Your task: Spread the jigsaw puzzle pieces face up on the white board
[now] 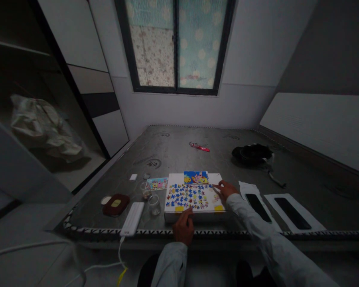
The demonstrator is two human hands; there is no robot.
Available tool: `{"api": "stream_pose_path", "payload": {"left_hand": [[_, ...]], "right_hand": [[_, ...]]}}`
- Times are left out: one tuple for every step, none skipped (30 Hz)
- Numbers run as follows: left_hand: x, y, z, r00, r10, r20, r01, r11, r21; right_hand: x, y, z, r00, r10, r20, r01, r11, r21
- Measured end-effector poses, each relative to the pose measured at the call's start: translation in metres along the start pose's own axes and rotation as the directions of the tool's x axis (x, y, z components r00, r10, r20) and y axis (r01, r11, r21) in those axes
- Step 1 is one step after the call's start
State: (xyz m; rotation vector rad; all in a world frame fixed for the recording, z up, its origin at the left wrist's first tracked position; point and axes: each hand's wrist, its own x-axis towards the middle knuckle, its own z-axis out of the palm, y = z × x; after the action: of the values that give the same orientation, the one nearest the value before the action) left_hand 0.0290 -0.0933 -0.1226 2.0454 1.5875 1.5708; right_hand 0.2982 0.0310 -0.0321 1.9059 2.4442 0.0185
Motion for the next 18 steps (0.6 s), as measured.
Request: {"api": "stream_pose_path", "payload": {"left_hand": [[0.000,0.000,0.000,1.000,0.000,0.001,0.000,1.000,-0.001],[0.000,0.000,0.000,1.000,0.001,0.005,-0.001,1.000,-0.001],[0.000,0.001,0.001,1.000,0.002,0.005,-0.002,1.000,-0.001],[0.000,0.001,0.001,1.000,0.000,0.002,0.000,1.000,0.000],[0.000,0.001,0.002,1.000,-0.001,0.000,0.001,1.000,0.001],[0.000,0.001,0.002,1.000,-0.002,-0.003,0.002,1.000,0.002],[0.000,0.001,0.003,1.000,-0.004,-0.008,0.004,1.000,0.002],[0.000,0.002,0.003,1.000,-0.005,-0.014,0.005,1.000,0.001],[0.001,0.002,0.003,1.000,-0.003,-0.018,0.003,1.000,-0.001],[0.001,0.003,0.003,1.000,0.000,-0.019,0.000,1.000,-0.003],[0.001,0.004,0.003,1.000,0.001,-0.018,-0.001,1.000,-0.003],[0.001,0.004,0.003,1.000,0.002,-0.016,-0.002,1.000,-0.002],[0.001,0.004,0.002,1.000,0.001,-0.011,-0.001,1.000,0.000],[0.002,0.004,0.002,1.000,-0.002,-0.007,0.002,1.000,0.004],[0.002,0.004,0.001,1.000,-0.005,-0.004,0.005,1.000,0.007],[0.002,0.004,0.000,1.000,-0.007,-0.001,0.007,1.000,0.009],[0.002,0.003,0.000,1.000,-0.006,0.001,0.006,1.000,0.011],[0.002,0.003,-0.001,1.000,-0.002,0.004,0.002,1.000,0.012]], "right_hand": [[-0.002,0.001,0.000,1.000,-0.025,0.012,0.025,1.000,-0.006],[-0.004,0.001,0.000,0.999,-0.049,0.022,0.049,0.999,-0.014],[-0.007,0.001,0.000,0.997,-0.070,0.030,0.071,0.997,-0.020],[-0.009,0.000,0.000,0.996,-0.081,0.026,0.082,0.996,-0.020],[-0.012,-0.001,0.000,0.997,-0.077,0.009,0.077,0.997,-0.005],[-0.014,-0.003,0.000,0.998,-0.058,-0.018,0.058,0.998,0.020],[-0.015,-0.004,0.000,0.998,-0.028,-0.049,0.031,0.998,0.053],[-0.016,-0.006,0.000,0.997,0.008,-0.079,-0.002,0.996,0.086],[-0.015,-0.009,0.000,0.994,0.048,-0.102,-0.036,0.993,0.114],[-0.014,-0.011,-0.001,0.989,0.087,-0.119,-0.071,0.988,0.135],[-0.011,-0.014,-0.001,0.984,0.125,-0.125,-0.106,0.983,0.149],[-0.008,-0.016,-0.002,0.979,0.162,-0.125,-0.142,0.977,0.156],[-0.004,-0.019,-0.003,0.974,0.196,-0.116,-0.176,0.971,0.162],[-0.001,-0.022,-0.004,0.970,0.222,-0.100,-0.204,0.965,0.163],[0.003,-0.024,-0.006,0.968,0.239,-0.080,-0.224,0.961,0.161],[0.006,-0.026,-0.007,0.967,0.247,-0.060,-0.236,0.959,0.158],[0.009,-0.027,-0.008,0.968,0.248,-0.042,-0.239,0.959,0.154],[0.011,-0.028,-0.009,0.969,0.245,-0.030,-0.237,0.959,0.153]]}}
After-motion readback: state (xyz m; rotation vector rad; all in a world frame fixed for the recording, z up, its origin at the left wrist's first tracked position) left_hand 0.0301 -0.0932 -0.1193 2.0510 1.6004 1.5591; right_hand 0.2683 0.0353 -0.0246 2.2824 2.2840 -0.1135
